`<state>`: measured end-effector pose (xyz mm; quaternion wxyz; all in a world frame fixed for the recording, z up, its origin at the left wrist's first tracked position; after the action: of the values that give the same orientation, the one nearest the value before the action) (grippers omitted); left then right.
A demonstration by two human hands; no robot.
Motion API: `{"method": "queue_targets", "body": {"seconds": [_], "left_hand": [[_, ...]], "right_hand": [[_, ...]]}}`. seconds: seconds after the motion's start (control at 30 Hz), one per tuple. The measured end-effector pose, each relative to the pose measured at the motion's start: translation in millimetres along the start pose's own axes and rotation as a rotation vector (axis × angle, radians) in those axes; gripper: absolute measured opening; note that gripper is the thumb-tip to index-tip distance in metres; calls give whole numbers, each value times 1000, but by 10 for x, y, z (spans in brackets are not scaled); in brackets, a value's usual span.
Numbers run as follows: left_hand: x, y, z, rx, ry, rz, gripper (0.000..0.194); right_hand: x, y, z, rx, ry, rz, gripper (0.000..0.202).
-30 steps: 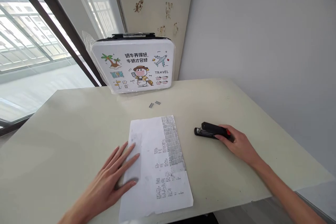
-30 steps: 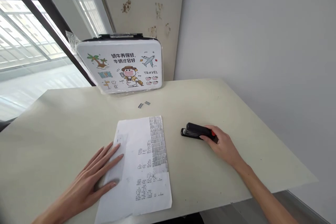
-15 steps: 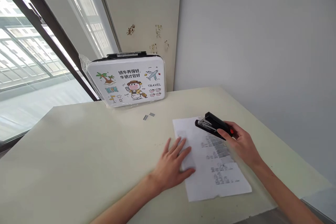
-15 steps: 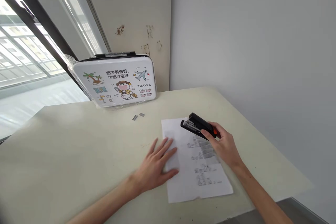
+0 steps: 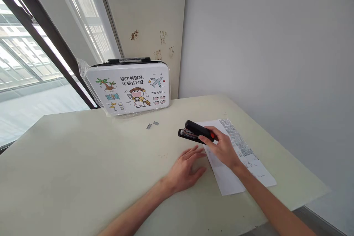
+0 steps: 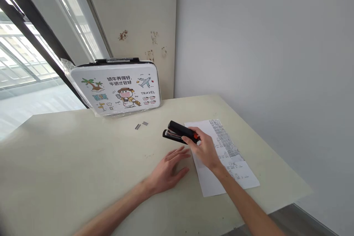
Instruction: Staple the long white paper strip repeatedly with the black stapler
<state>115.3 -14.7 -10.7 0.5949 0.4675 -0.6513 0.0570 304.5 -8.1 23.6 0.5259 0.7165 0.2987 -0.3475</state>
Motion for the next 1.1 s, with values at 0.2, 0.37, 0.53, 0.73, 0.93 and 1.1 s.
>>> {"method": "queue_targets", "body": {"seconds": [0.2,0.37,0.53,0.73,0.93,1.1], "left_hand": [[-21,526,430,105,186,72,27],[-268,1022,710,373,301,-22,49],[-388,1371,899,513,403,-50,50],[-418,1423,897,555,591,129,51],[-360,1380,889,576,559,96,50],[-342,1480,919,772,443,-106,42]], "right_hand": [[10,-589,-126,-113,4,-167,41],[-89,-821,-123,-228,44,-148,38],[-64,-924,-66,-299,113,-83,35],[-12,-923,-20,-374,160,-33,35],[18,-931,-1,-342,95,-127,46],[23,-975,-4,-322,126,-100,45]]}}
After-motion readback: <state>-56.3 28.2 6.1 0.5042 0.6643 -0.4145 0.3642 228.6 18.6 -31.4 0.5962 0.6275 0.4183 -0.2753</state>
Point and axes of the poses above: each hand's wrist, its own z-axis away from the middle knuckle, its own y-axis out of the back of the hand, x = y × z, the point moved 2 cm from there along -z, towards the middle knuckle, and after that the axes turned 9 degrees about z, right-handed, at the moved point
